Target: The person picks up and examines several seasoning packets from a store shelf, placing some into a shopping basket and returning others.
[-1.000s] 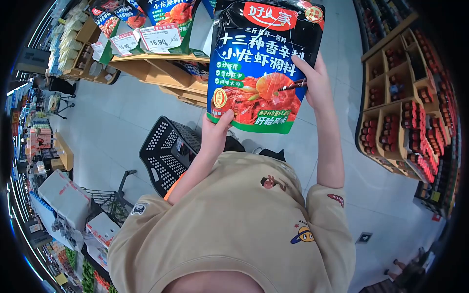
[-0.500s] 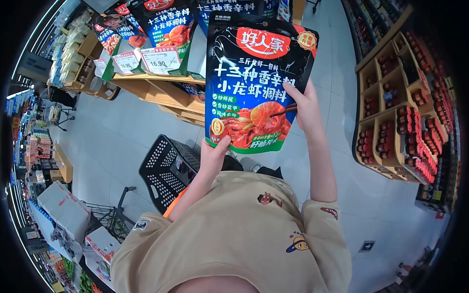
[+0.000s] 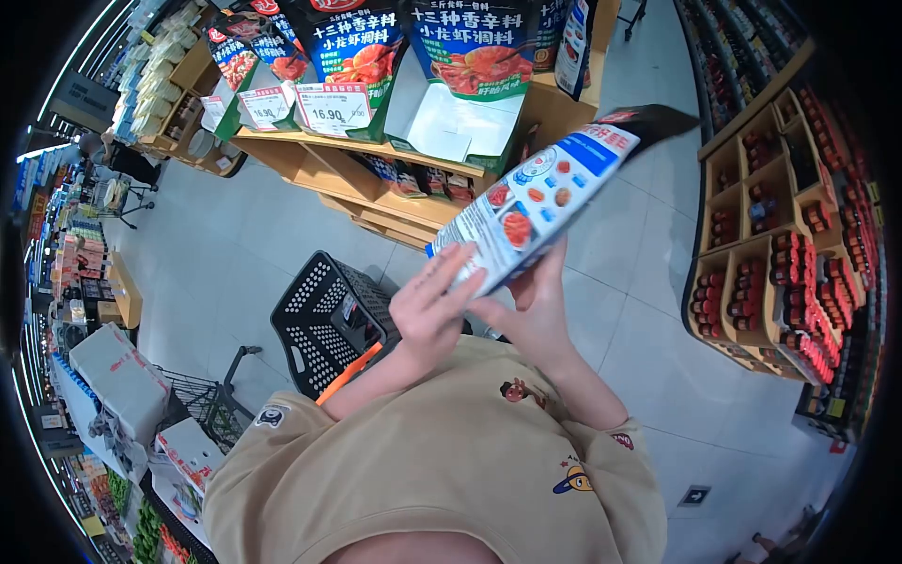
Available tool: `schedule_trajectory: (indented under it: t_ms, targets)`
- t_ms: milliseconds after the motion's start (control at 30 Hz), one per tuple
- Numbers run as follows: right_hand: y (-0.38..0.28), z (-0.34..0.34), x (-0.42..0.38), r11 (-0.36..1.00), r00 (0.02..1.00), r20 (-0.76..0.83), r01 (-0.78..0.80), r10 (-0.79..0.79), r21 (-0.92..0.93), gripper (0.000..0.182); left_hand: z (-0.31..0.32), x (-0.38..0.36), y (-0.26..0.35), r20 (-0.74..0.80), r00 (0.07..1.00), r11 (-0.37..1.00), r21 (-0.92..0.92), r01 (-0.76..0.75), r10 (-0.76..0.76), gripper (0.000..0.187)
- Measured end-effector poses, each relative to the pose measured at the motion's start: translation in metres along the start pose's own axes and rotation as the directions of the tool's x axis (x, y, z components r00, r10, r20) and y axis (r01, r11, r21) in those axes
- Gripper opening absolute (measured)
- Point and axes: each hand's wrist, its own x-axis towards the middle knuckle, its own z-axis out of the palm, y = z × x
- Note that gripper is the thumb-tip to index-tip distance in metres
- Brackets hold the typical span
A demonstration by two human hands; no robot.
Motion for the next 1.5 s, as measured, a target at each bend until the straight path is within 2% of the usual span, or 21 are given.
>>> schedule_trajectory:
  t_ms: [33,67,133,200,267,333,400,433,500,533,600,667,733,867,933,967,1000,1033,1167,1233,1500]
  targets:
    - [0.0,-0.007,0.003,0.986,0.983,-0.088,-0.161,0.164,0.042,0.07,0.002,0.001,0.005,0.002,1.0,1.0,0.003,0.0,0.0,0.035]
    - [-0.003,-0.008,0.004,0.949,0.957,-0.176,-0.18,0.229,0.257,0.061,0.004,0.002,0.011,0.033,0.998,0.997,0.061,-0.046,0.044,0.034]
    - [-0.001,-0.006,0.006,0.957,0.943,-0.267,-0.128,0.199,0.262,0.048,0.005,0.005,0.017,0.071,0.994,0.989,0.116,-0.094,0.086,0.034]
    - [0.0,-0.013,0.007,0.938,0.922,-0.297,-0.15,0.247,0.312,0.046,0.006,0.006,0.021,0.126,0.985,0.984,0.116,-0.136,0.121,0.028]
    - [0.0,-0.019,0.008,0.92,0.898,-0.336,-0.159,0.286,0.357,0.044,0.011,-0.004,0.017,0.144,0.971,0.978,0.056,-0.202,0.192,0.03]
    - [0.0,-0.022,0.012,0.925,0.892,-0.375,-0.109,0.252,0.364,0.042,0.001,-0.011,0.013,0.118,0.978,0.977,-0.145,-0.155,0.172,0.031]
    - [0.001,-0.03,0.013,0.93,0.883,-0.414,-0.063,0.221,0.363,0.041,-0.01,-0.018,0.007,-0.017,0.997,0.997,-0.026,-0.071,0.07,0.027]
    - [0.001,-0.038,0.013,0.926,0.893,-0.378,-0.099,0.244,0.364,0.041,-0.011,-0.022,-0.002,-0.064,0.998,0.999,-0.046,0.011,-0.014,0.031]
    - [0.001,-0.044,0.014,0.928,0.895,-0.364,-0.125,0.259,0.352,0.043,-0.008,-0.022,-0.013,-0.051,0.954,0.928,-0.255,0.273,-0.295,0.05]
    - [0.002,-0.048,0.014,0.927,0.891,-0.373,-0.121,0.258,0.354,0.043,-0.007,-0.02,-0.019,0.011,0.9,0.83,-0.383,0.406,-0.436,0.058]
    - [0.008,-0.06,0.012,0.896,0.895,-0.281,-0.226,0.346,0.383,0.045,-0.007,-0.015,-0.023,0.344,0.703,0.333,-0.697,0.635,-0.622,0.062]
    - [0.011,-0.061,0.012,0.89,0.887,-0.283,-0.242,0.364,0.386,0.047,-0.008,-0.02,-0.031,0.582,0.657,0.005,-0.746,0.665,-0.48,0.083]
    - [0.016,-0.065,0.01,0.852,0.887,-0.205,-0.297,0.413,0.431,0.047,-0.006,-0.044,-0.041,0.715,0.589,-0.318,-0.697,0.643,-0.377,0.077]
    - [0.017,-0.067,0.007,0.779,0.892,-0.113,-0.313,0.437,0.544,0.05,-0.003,-0.052,-0.032,0.728,0.559,-0.297,-0.678,0.673,-0.396,0.064]
    - [0.022,-0.071,0.007,0.789,0.891,-0.158,-0.281,0.426,0.546,0.05,-0.006,-0.042,-0.026,0.712,0.559,-0.248,-0.686,0.684,-0.425,0.053]
    - [0.029,-0.078,0.007,0.77,0.911,-0.13,-0.247,0.391,0.589,0.049,-0.007,-0.04,-0.026,0.708,0.574,-0.311,-0.701,0.642,-0.411,0.048]
    - [0.036,-0.083,0.006,0.746,0.93,-0.101,-0.215,0.353,0.63,0.049,-0.007,-0.039,-0.024,0.709,0.572,-0.312,-0.7,0.642,-0.412,0.048]
    - [0.042,-0.087,0.004,0.819,0.956,-0.105,-0.175,0.275,0.547,0.049,-0.008,-0.037,-0.022,0.703,0.575,-0.299,-0.704,0.644,-0.418,0.049]
    - [0.044,-0.09,0.004,0.743,0.938,-0.125,-0.168,0.322,0.648,0.049,-0.008,-0.037,-0.019,0.691,0.583,-0.258,-0.711,0.654,-0.426,0.049]
    - [0.04,-0.089,0.006,0.658,0.949,-0.037,-0.189,0.313,0.729,0.05,-0.008,-0.036,-0.019,0.69,0.59,-0.251,-0.712,0.656,-0.419,0.049]
    - [0.04,-0.086,0.005,0.647,0.954,-0.011,-0.196,0.301,0.737,0.051,-0.01,-0.037,-0.019,0.689,0.586,-0.215,-0.707,0.674,-0.427,0.051]
